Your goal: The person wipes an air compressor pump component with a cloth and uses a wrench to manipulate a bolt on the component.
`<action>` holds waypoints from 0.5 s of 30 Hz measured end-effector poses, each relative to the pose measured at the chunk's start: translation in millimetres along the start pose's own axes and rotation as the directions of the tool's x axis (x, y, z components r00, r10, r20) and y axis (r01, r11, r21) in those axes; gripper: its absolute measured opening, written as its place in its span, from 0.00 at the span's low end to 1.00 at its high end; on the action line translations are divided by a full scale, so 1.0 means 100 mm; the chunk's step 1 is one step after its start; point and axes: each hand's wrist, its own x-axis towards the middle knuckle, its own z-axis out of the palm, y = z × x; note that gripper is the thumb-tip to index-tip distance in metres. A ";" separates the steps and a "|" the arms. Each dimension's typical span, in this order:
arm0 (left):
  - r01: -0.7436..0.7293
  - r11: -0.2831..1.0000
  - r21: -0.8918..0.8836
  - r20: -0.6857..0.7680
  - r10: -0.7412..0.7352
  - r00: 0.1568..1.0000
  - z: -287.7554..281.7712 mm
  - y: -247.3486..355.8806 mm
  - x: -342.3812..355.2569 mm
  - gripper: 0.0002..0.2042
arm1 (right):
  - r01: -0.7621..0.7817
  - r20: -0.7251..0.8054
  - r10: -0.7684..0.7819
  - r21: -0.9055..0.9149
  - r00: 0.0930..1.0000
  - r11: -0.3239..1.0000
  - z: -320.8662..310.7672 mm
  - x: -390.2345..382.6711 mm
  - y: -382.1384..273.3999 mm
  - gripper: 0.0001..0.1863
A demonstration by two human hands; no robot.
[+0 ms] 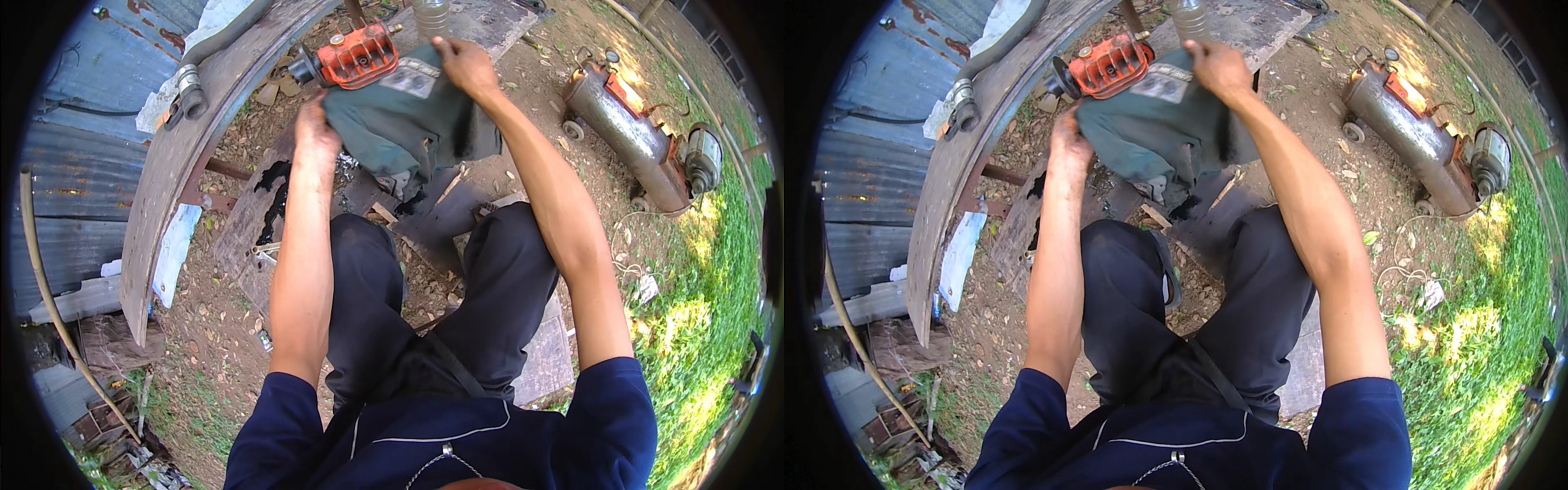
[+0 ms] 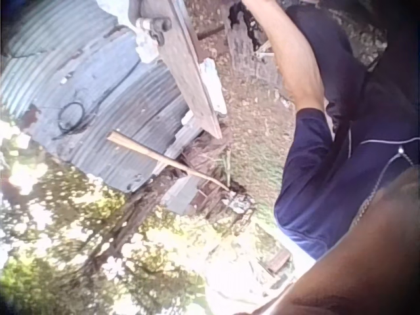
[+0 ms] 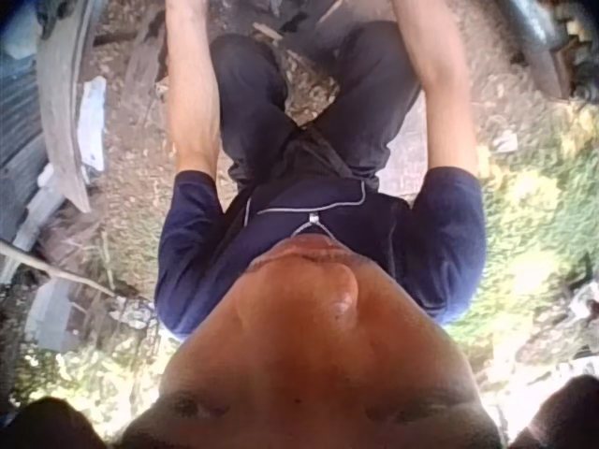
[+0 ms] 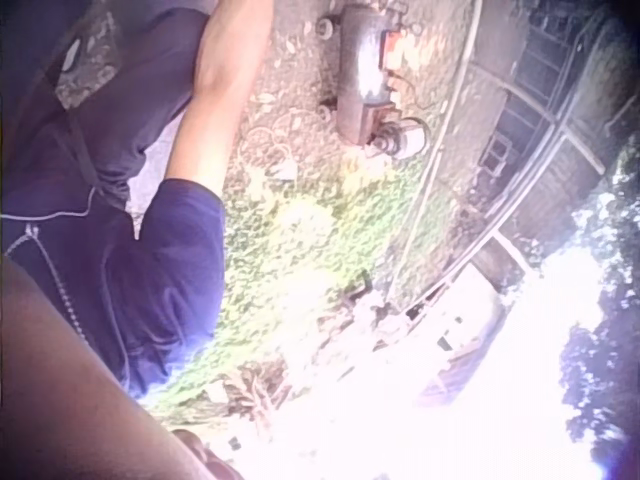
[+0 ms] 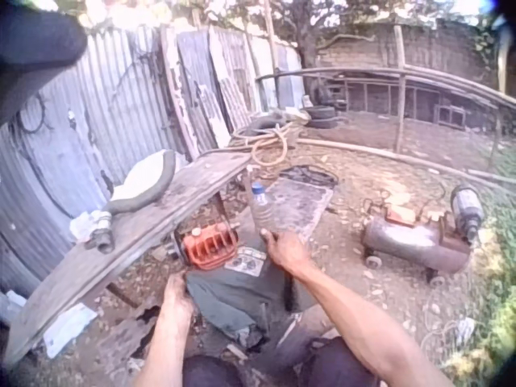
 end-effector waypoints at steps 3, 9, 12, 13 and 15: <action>-0.037 0.996 -0.080 -0.037 0.034 0.999 -0.22 0.18 -0.07 0.14 | 0.066 0.039 -0.067 0.031 0.997 0.997 0.07 -0.13 -0.30 0.23; 0.006 0.992 0.129 -0.012 -0.005 1.000 -0.07 0.10 -0.10 0.11 | 0.001 0.010 -0.001 -0.023 1.000 1.000 -0.10 0.08 -0.04 0.24; -0.009 0.986 0.166 0.062 -0.001 0.998 -0.16 0.10 -0.15 0.11 | -0.052 -0.020 0.051 -0.049 0.998 0.997 -0.01 0.05 -0.09 0.24; -0.047 0.995 0.090 0.051 0.042 0.998 -0.23 0.11 -0.15 0.10 | -0.035 0.000 0.035 -0.013 0.999 0.999 0.01 0.04 -0.14 0.24; -0.122 0.991 -0.057 0.026 0.124 0.992 -0.48 0.13 -0.08 0.10 | -0.012 0.036 0.013 -0.040 0.999 0.999 0.10 -0.02 -0.27 0.24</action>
